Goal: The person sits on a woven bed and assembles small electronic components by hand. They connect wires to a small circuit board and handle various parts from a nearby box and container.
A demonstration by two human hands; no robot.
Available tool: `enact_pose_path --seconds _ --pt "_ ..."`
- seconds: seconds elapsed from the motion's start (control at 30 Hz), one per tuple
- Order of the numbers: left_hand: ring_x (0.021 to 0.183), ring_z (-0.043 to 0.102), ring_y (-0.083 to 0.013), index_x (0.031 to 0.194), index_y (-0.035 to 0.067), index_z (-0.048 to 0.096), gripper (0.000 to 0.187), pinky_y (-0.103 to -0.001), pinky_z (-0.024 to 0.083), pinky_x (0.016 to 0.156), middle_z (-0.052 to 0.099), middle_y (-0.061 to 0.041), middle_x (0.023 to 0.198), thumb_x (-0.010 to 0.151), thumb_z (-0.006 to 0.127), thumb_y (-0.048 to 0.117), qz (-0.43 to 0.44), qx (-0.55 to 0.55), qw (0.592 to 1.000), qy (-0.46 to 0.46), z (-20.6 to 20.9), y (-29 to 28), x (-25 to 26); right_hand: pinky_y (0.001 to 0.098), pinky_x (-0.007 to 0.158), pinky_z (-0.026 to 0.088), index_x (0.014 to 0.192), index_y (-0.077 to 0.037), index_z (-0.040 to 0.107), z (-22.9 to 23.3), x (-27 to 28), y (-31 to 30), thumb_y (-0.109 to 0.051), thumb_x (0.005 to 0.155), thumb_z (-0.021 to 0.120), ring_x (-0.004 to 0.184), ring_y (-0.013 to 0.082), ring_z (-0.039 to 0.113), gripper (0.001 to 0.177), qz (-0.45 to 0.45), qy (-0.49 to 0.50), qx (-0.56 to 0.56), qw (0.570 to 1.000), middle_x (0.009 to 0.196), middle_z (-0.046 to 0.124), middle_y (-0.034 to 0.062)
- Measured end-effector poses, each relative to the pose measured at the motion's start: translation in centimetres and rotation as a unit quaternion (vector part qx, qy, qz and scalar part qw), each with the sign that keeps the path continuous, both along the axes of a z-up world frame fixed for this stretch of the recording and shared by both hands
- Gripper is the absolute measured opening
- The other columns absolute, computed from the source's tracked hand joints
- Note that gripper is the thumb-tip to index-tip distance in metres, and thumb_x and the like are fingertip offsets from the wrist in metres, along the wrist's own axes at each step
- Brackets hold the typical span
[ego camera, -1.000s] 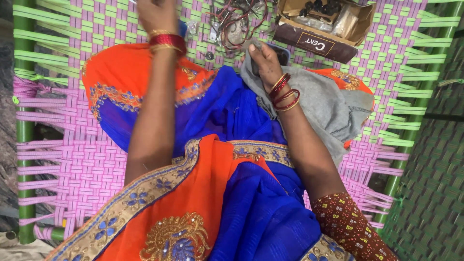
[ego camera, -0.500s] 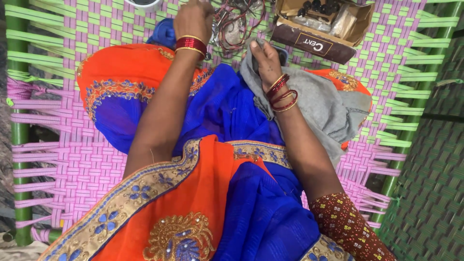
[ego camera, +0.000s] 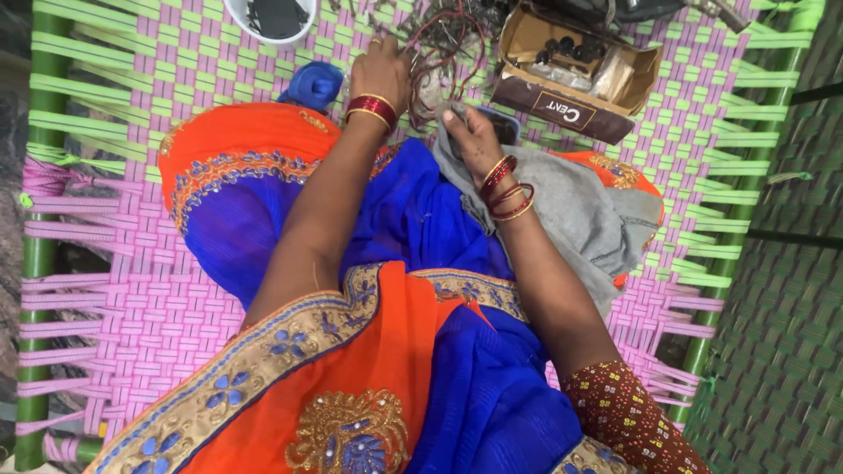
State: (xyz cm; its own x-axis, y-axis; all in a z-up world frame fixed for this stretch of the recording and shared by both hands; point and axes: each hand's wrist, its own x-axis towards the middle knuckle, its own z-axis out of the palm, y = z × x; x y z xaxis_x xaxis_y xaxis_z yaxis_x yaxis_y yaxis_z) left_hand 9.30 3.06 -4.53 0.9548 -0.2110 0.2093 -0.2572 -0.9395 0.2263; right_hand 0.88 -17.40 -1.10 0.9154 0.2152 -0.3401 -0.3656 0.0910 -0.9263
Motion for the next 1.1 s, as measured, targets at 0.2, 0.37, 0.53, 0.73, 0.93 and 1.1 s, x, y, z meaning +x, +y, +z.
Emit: enact_pose_path --seconds 0.2,0.37,0.53,0.73,0.93,1.1 --pt "0.115 0.057 -0.0306 0.096 0.011 0.073 0.016 -0.044 0.051 0.084 0.059 -0.010 0.115 0.082 0.070 0.018 0.044 -0.034 0.997 -0.046 1.1 0.3 0.0 0.0236 0.084 0.050 0.119 -0.004 0.065 -0.4 0.3 -0.2 -0.028 0.103 0.065 0.091 0.0054 0.060 0.029 0.001 -0.005 0.028 1.000 0.103 0.067 -0.0030" --pt "0.102 0.062 -0.0351 0.097 0.007 0.067 0.020 -0.047 0.051 0.081 0.065 -0.016 0.107 0.081 0.071 0.019 0.087 -0.162 0.982 -0.046 4.8 1.2 -1.5 0.0226 0.093 0.051 0.112 -0.002 0.068 -1.1 0.5 -1.2 -0.030 0.100 0.056 0.098 0.0108 0.069 0.033 -0.032 -0.020 0.066 0.997 0.105 0.075 0.0036" --pt "0.079 0.074 -0.0262 0.098 0.011 0.069 0.014 -0.041 0.057 0.073 0.075 -0.007 0.086 0.088 0.067 0.020 0.099 -0.405 0.908 0.030 7.2 0.4 -4.1 0.0263 0.091 0.051 0.122 -0.002 0.066 -0.9 0.6 -1.4 -0.011 0.101 0.060 0.099 0.0111 0.064 0.024 -0.084 -0.062 0.054 0.993 0.112 0.069 0.0039" --pt "0.075 0.074 -0.0261 0.097 0.012 0.074 0.016 -0.039 0.058 0.070 0.076 -0.010 0.087 0.086 0.067 0.022 0.068 -0.408 0.907 0.085 7.2 -0.9 -7.7 0.0303 0.097 0.055 0.122 -0.004 0.066 3.6 -1.1 -0.7 0.002 0.100 0.062 0.108 0.0171 0.068 0.023 -0.167 -0.332 -0.123 0.920 0.118 0.072 0.0062" --pt "0.087 0.068 -0.0405 0.099 0.006 0.072 0.017 -0.050 0.053 0.075 0.071 -0.018 0.093 0.095 0.065 0.021 -0.012 -0.360 0.933 0.018 7.3 -1.6 -9.1 0.0415 0.094 0.054 0.119 -0.009 0.069 7.1 -2.6 1.4 -0.006 0.092 0.071 0.108 0.0342 0.068 0.027 -0.010 -0.452 -0.398 0.799 0.116 0.071 0.0141" --pt "0.083 0.065 -0.0443 0.096 0.003 0.069 0.025 -0.056 0.049 0.071 0.068 -0.022 0.090 0.102 0.058 0.025 0.005 -0.296 0.955 0.017 7.2 -1.5 -9.5 0.0402 0.088 0.053 0.120 -0.007 0.068 5.3 -2.7 1.5 -0.019 0.103 0.064 0.102 0.0337 0.068 0.021 0.027 -0.322 -0.383 0.865 0.111 0.071 0.0173"
